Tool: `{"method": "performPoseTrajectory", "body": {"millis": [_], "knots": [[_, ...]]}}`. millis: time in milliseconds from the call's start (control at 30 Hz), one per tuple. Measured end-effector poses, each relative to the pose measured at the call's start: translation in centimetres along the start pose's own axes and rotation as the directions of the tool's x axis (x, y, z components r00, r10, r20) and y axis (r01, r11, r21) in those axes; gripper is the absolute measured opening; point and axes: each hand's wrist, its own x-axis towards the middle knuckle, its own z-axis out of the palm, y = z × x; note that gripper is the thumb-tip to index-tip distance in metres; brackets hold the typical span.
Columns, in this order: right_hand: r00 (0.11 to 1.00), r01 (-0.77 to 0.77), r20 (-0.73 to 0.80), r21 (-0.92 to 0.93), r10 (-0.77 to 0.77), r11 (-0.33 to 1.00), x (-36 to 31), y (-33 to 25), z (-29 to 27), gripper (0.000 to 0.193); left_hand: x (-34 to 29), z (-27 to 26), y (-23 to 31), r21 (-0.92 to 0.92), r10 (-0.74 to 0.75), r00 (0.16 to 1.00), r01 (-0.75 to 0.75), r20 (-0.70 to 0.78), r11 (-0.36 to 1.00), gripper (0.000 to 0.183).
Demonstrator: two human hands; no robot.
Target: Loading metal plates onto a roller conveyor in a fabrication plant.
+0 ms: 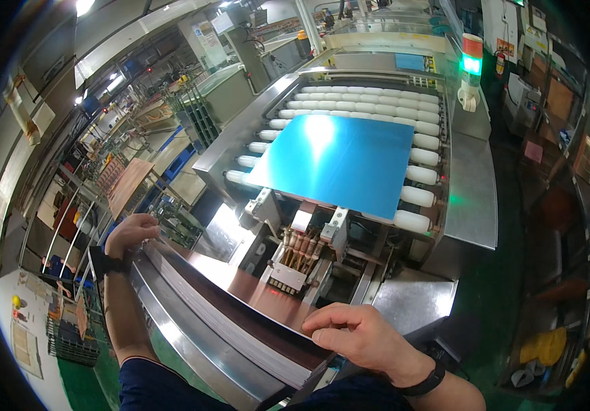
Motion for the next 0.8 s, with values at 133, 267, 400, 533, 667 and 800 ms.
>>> {"method": "performPoseTrajectory", "body": {"millis": [133, 267, 400, 533, 667, 800], "knots": [[0.999, 0.001, 0.053, -0.013, 0.0, 1.0, -0.15, 0.55, 0.18, 0.026, 0.06, 0.27, -0.87, 0.008, 0.012, 0.999, -0.012, -0.036, 1.0, 0.04], [0.996, 0.015, 0.094, -0.063, -0.009, 0.998, -0.32, 0.39, 0.48, 0.029, 0.22, 0.22, -0.98, 0.025, 0.031, 0.999, -0.03, -0.04, 0.999, 0.041], [0.996, 0.02, 0.087, -0.066, -0.014, 0.998, -0.39, 0.4, 0.45, 0.03, 0.06, 0.14, -0.11, 0.092, 0.033, 0.998, -0.027, -0.059, 0.995, 0.042], [0.988, 0.092, 0.133, -0.134, -0.074, 0.987, -0.46, 0.64, 0.55, 0.031, -0.06, 0.19, -0.28, 0.053, 0.013, 0.998, -0.01, -0.056, 0.999, 0.044], [0.979, 0.135, 0.173, -0.152, -0.108, 0.979, -0.58, 0.85, 0.75, 0.033, 0.03, 0.28, -0.75, 0.051, 0.036, 0.997, -0.033, -0.07, 0.998, 0.047], [0.98, 0.124, 0.173, -0.175, -0.094, 0.977, -0.78, 0.79, 0.78, 0.034, 0.13, 0.39, -0.71, 0.01, 0.038, 0.997, -0.037, -0.066, 0.999, 0.049]]}}
